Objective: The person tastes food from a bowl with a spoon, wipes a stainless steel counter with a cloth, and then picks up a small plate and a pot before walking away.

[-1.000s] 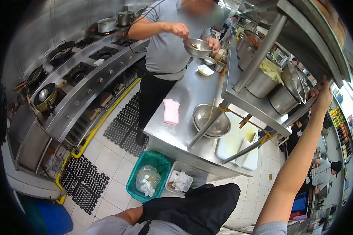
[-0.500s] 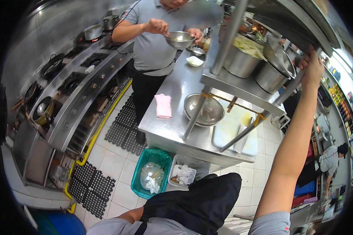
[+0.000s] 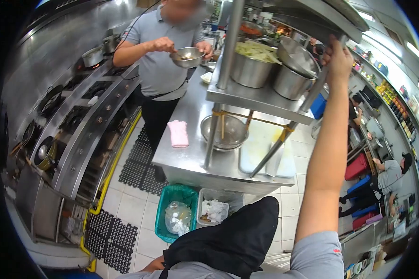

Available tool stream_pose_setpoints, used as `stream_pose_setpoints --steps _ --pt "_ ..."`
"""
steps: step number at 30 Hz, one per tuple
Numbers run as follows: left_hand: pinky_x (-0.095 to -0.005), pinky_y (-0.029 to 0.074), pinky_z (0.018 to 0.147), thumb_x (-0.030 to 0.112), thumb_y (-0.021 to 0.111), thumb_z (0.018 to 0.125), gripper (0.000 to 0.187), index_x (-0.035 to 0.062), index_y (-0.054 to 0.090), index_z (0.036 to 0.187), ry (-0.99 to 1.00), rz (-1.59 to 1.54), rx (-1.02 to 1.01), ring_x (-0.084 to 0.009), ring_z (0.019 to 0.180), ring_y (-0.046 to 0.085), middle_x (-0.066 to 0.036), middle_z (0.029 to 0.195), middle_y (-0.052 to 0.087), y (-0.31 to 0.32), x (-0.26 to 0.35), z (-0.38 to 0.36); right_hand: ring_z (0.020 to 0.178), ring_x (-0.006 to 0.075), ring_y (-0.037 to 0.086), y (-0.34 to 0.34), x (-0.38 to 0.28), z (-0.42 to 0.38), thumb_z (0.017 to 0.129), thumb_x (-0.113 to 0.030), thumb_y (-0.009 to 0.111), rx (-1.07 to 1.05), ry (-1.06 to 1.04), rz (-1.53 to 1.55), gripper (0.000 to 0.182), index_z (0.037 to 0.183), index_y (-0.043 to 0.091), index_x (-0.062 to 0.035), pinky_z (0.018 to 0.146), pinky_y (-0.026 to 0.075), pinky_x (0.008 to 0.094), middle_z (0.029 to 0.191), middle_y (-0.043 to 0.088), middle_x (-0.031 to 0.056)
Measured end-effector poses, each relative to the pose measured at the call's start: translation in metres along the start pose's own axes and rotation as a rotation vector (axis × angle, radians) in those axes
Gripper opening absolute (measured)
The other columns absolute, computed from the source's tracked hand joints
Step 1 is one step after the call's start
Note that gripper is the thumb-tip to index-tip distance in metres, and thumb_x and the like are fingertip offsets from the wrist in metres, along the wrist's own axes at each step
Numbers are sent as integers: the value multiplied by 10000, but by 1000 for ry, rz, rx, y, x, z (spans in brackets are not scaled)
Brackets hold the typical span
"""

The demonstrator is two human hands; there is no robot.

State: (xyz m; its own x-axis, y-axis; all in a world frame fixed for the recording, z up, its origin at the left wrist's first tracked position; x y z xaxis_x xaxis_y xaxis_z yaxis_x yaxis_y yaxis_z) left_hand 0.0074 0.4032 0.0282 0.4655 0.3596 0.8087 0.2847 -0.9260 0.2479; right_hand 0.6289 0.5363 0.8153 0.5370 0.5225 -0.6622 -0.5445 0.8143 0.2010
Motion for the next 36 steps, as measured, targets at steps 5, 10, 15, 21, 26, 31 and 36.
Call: stream_pose_setpoints --steps 5,10,15,21,26,31,36 --pt "-339 460 821 173 706 859 352 -30 607 1128 33 46 -26 -177 944 557 -82 1051 591 3 3 20 475 61 389 2 -3 -2 915 -240 684 2 17 33 226 844 542 -80 423 307 232 631 451 -26" --pt "-343 454 829 179 703 862 358 -27 601 1136 40 67 -11 -180 956 550 -83 1063 583 7 -3 8 475 67 394 5 -4 -6 906 -232 694 13 23 47 235 845 538 -67 424 307 233 633 457 -15" --pt "-347 448 838 184 700 865 364 -24 594 1144 75 108 -7 -184 967 542 -83 1075 575 3 16 12 481 62 396 7 -7 -7 910 -243 687 33 15 6 228 836 545 -82 425 307 233 628 451 -22" --pt "-352 440 847 190 696 868 371 -20 587 1154 130 168 29 -187 981 532 -84 1089 566 -17 32 21 443 64 395 6 -7 -3 903 -226 680 44 11 -16 214 823 546 -80 398 320 251 603 457 -28" --pt "-356 434 856 195 693 871 378 -17 580 1162 148 241 60 -190 992 524 -85 1101 558 -45 45 10 442 62 388 8 -10 -6 913 -236 671 53 21 -18 221 822 543 -81 395 316 251 589 434 -36" --pt "-361 428 864 200 690 873 384 -14 574 1170 203 325 46 -193 1004 517 -86 1113 550 -73 78 25 435 63 383 6 -6 -3 933 -249 650 51 23 -20 211 834 542 -97 387 305 246 589 418 -49" --pt "-365 422 872 205 687 876 390 -11 568 1178 270 334 -35 -196 1015 509 -86 1125 542 -57 89 71 432 65 373 9 -12 -6 926 -237 653 52 22 -48 203 843 530 -99 385 299 257 577 400 -50"
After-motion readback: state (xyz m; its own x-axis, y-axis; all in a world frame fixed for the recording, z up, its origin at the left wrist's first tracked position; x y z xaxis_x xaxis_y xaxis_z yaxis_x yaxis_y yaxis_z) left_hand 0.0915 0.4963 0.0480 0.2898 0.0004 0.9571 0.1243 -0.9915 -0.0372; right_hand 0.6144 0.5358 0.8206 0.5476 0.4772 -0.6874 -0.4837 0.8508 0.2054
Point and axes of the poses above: each hand's wrist, its own z-axis towards the middle knuckle, its own y-axis out of the palm, x = y × z, the point moved 2 cm from there along z, towards the middle knuckle
